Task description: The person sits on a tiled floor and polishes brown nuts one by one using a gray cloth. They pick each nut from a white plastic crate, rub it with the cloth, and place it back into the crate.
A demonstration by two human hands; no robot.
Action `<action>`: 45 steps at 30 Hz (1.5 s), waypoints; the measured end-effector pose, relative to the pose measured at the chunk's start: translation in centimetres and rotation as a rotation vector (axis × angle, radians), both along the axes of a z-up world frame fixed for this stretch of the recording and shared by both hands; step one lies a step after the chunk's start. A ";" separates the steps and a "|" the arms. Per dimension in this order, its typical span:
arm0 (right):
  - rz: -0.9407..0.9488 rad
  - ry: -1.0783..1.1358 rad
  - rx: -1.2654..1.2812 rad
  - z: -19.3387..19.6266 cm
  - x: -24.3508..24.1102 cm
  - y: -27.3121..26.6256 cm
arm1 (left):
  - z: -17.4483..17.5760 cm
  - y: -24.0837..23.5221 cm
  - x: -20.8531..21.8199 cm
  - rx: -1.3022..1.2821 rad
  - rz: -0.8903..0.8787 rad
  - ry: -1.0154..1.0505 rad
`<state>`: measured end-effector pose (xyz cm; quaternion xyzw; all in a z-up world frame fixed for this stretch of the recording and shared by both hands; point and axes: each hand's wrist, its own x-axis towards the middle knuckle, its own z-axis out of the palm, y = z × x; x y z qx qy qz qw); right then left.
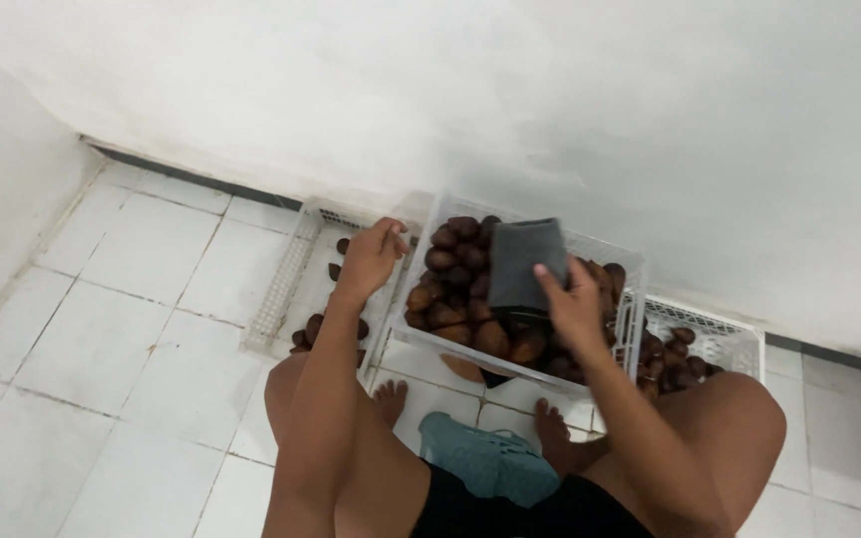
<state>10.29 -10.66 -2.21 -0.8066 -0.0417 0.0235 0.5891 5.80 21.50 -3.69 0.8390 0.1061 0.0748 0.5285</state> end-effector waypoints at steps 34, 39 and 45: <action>-0.505 -0.154 0.132 9.1 1.1 -22.4 | -2.4 -28.7 4.9 0.463 -0.528 -0.037; -0.530 -0.152 0.109 9.1 1.8 -21.9 | -5.9 -33.7 7.5 0.663 -0.377 0.096; -0.490 -0.177 0.169 7.6 2.5 -22.1 | -0.7 -31.9 5.8 0.401 -0.445 0.103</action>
